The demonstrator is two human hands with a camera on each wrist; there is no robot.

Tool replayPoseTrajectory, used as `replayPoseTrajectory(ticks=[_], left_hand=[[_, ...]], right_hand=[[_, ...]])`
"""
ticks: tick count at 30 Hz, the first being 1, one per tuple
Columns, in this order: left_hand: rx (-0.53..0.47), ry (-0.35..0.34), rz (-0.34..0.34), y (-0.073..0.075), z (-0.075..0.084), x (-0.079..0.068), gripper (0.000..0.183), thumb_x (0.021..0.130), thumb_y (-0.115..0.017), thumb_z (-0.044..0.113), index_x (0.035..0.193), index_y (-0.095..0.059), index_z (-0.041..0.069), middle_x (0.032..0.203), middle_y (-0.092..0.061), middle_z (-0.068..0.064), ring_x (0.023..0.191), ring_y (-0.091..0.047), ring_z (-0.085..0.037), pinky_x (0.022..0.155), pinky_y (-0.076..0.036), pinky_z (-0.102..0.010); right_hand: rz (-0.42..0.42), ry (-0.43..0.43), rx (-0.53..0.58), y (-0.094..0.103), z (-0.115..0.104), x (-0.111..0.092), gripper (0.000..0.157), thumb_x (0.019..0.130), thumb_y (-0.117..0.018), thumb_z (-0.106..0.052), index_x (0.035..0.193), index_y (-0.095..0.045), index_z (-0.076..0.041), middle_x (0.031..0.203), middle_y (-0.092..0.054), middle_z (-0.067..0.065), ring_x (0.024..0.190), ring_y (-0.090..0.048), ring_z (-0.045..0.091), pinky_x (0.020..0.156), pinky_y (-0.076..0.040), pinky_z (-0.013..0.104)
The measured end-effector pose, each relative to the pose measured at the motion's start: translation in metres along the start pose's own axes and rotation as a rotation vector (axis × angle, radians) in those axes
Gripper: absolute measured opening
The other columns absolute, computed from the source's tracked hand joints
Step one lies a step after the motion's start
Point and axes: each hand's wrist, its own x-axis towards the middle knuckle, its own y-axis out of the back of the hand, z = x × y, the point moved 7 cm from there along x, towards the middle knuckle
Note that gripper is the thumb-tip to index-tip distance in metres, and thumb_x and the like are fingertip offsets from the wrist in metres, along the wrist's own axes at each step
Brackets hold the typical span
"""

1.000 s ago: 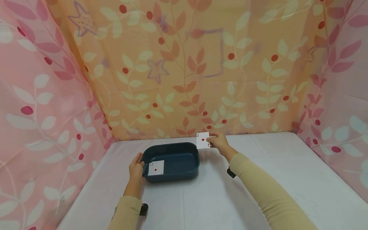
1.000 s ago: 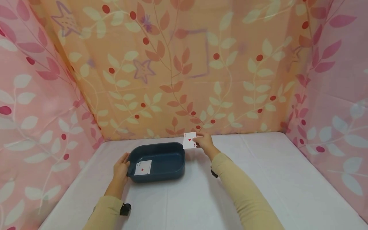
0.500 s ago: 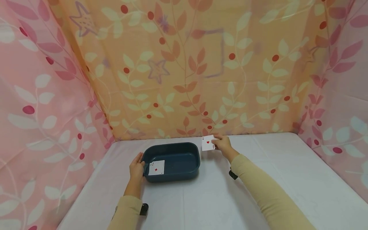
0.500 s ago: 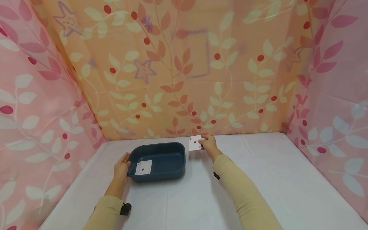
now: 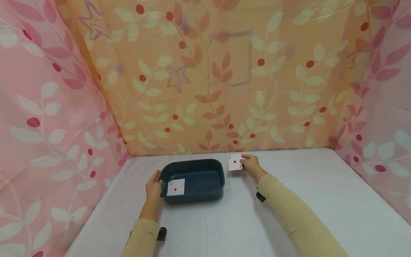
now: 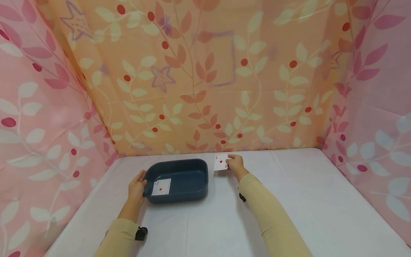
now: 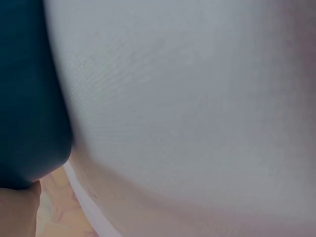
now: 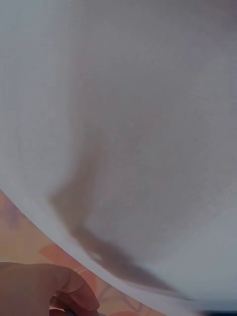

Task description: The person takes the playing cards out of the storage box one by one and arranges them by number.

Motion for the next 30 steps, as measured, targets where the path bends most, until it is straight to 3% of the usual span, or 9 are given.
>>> replayPoseTrajectory(ticks=[5, 12, 17, 21, 30], left_hand=[[0.001, -0.012, -0.002, -0.001, 0.001, 0.000, 0.055, 0.100, -0.029, -0.007, 0.153, -0.025, 0.005, 0.157, -0.027, -0.010, 0.145, -0.021, -0.027, 0.118, -0.014, -0.043], [0.008, -0.005, 0.007, -0.001, -0.001, 0.000, 0.055, 0.100, -0.029, -0.007, 0.153, -0.026, 0.006, 0.157, -0.028, -0.009, 0.145, -0.020, -0.027, 0.118, -0.014, -0.044], [0.002, -0.005, 0.010, 0.000, -0.001, 0.001, 0.055, 0.100, -0.029, -0.008, 0.153, -0.026, 0.006, 0.157, -0.028, -0.010, 0.145, -0.021, -0.026, 0.118, -0.014, -0.043], [-0.004, -0.008, 0.013, -0.001, -0.001, 0.002, 0.055, 0.100, -0.030, -0.008, 0.153, -0.027, 0.006, 0.157, -0.028, -0.010, 0.145, -0.021, -0.027, 0.118, -0.015, -0.042], [-0.003, -0.003, 0.007, 0.000, -0.001, 0.001, 0.055, 0.100, -0.029, -0.008, 0.153, -0.026, 0.005, 0.157, -0.027, -0.010, 0.145, -0.020, -0.025, 0.118, -0.015, -0.040]], right_hand=[[0.010, -0.050, -0.024, 0.000, 0.005, 0.004, 0.044, 0.095, -0.049, 0.006, 0.137, -0.043, 0.015, 0.122, -0.056, 0.032, 0.077, -0.061, 0.016, 0.060, -0.051, 0.022], [-0.020, -0.097, 0.059, -0.002, 0.031, 0.038, 0.045, 0.091, -0.050, 0.009, 0.135, -0.048, 0.011, 0.118, -0.060, 0.030, 0.086, -0.064, 0.026, 0.072, -0.055, 0.034], [0.000, -0.144, 0.024, -0.006, 0.026, 0.023, 0.047, 0.093, -0.046, 0.008, 0.140, -0.043, 0.009, 0.128, -0.055, 0.030, 0.093, -0.062, 0.026, 0.076, -0.055, 0.034], [-0.004, -0.132, 0.019, -0.007, 0.021, 0.013, 0.049, 0.094, -0.044, 0.008, 0.142, -0.038, 0.011, 0.130, -0.052, 0.033, 0.088, -0.061, 0.023, 0.065, -0.053, 0.025], [-0.016, -0.140, 0.000, -0.008, 0.022, 0.010, 0.048, 0.095, -0.042, 0.007, 0.143, -0.036, 0.011, 0.133, -0.049, 0.033, 0.090, -0.061, 0.024, 0.062, -0.053, 0.023]])
